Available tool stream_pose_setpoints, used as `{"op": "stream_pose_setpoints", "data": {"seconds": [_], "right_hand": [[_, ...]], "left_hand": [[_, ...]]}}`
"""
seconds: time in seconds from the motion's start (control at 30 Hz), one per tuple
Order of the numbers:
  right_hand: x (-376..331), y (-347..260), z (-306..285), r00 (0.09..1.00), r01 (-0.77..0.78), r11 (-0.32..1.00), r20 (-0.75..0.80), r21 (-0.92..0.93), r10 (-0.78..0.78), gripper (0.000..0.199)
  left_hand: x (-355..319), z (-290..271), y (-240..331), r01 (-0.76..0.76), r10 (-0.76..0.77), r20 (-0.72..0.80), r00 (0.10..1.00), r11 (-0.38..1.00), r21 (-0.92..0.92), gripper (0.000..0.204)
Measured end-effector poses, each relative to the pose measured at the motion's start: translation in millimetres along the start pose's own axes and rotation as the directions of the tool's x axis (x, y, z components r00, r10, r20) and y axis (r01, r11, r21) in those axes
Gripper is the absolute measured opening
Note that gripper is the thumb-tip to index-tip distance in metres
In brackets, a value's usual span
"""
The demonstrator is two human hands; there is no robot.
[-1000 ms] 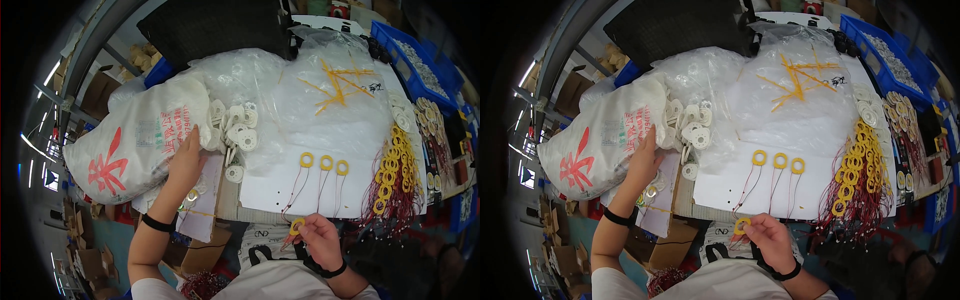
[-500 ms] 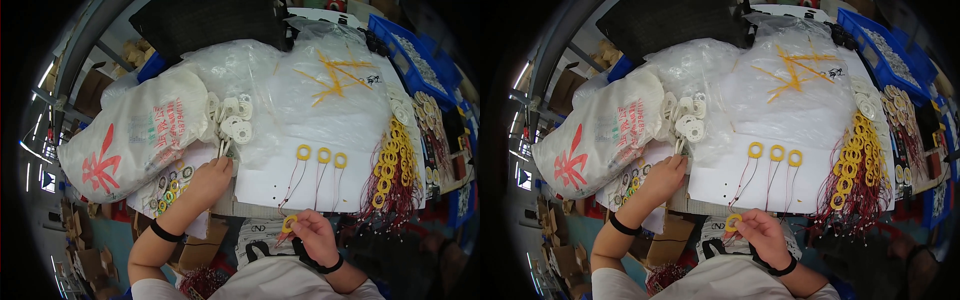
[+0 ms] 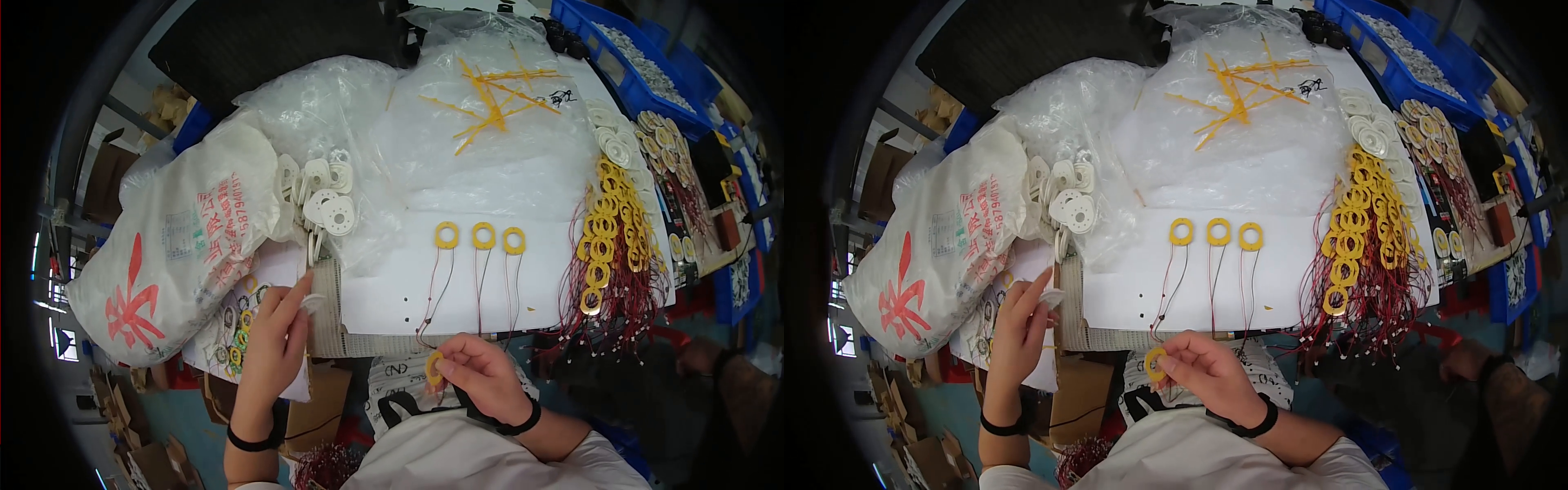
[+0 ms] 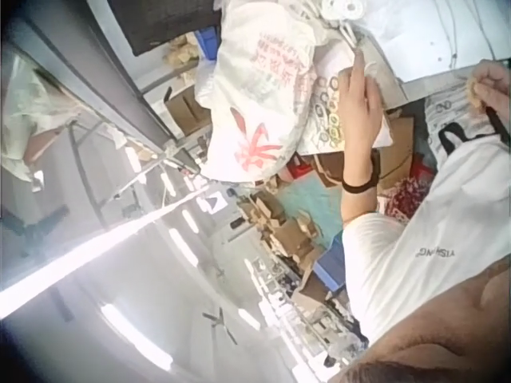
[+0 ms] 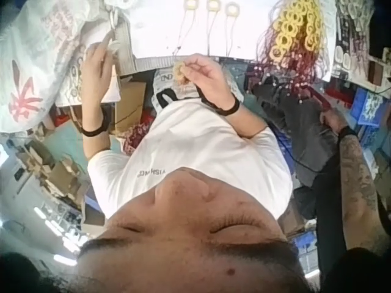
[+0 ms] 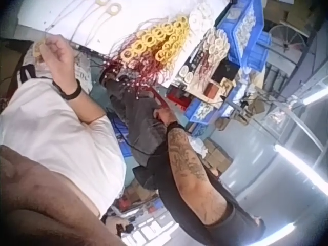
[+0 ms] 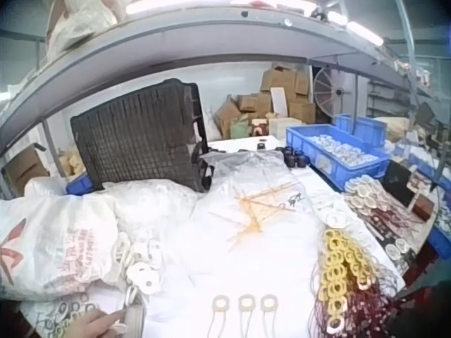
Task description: Assembling small yellow magnetic rings by threading wires through them and organizing them on the table.
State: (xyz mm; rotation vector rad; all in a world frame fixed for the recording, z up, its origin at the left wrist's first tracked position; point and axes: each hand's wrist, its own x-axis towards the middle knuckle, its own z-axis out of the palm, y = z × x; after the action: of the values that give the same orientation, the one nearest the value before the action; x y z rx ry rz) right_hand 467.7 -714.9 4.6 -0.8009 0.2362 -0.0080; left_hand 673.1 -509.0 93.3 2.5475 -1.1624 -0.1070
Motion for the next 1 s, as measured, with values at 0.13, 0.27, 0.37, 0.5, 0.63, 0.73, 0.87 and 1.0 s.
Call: {"op": "stream_pose_setpoints", "data": {"seconds": [0.13, 0.27, 0.37, 0.5, 0.63, 0.73, 0.87, 1.0], "right_hand": [[-3, -4, 1, 1.000, 0.024, 0.997, 0.017, -0.079, -0.023, 0.017], [-8, -10, 8, 0.970, 0.235, 0.956, 0.100, -0.177, -0.220, 0.021], [-12, -13, 3, 0.962, 0.268, 0.944, 0.094, -0.191, -0.255, 0.022], [-8, -8, 0, 0.967, 0.243, 0.952, -0.032, -0.188, -0.253, 0.024], [-9, -3, -3, 0.968, 0.208, 0.956, -0.098, -0.207, -0.232, 0.025], [-10, -5, -4, 0.970, 0.175, 0.966, -0.137, -0.193, -0.203, 0.025], [-10, -7, 0, 0.946, 0.220, 0.906, -0.146, -0.363, -0.288, 0.022], [-4, -6, -4, 0.897, 0.304, 0.782, -0.113, -0.544, -0.427, 0.022]], "left_hand": [[-26, 8, 24, 0.274, -0.224, 0.164, 0.961, 0.681, -0.679, 0.048], [-35, 39, 69, 0.312, -0.366, 0.206, 0.907, 0.258, -0.914, 0.025], [-34, 63, 81, 0.205, -0.232, 0.134, 0.963, 0.319, -0.925, 0.021], [-25, 83, 89, 0.284, -0.235, 0.244, 0.941, 0.154, -0.946, 0.037], [-18, 93, 97, 0.209, -0.161, 0.210, 0.965, -0.018, -0.978, 0.042], [-18, 89, 99, 0.164, -0.087, 0.152, 0.985, 0.161, -0.973, 0.042], [-22, 91, 96, 0.179, -0.167, 0.137, 0.976, 0.266, -0.947, 0.037], [-18, 84, 91, 0.026, -0.019, 0.018, 1.000, 0.588, -0.808, 0.039]]}}
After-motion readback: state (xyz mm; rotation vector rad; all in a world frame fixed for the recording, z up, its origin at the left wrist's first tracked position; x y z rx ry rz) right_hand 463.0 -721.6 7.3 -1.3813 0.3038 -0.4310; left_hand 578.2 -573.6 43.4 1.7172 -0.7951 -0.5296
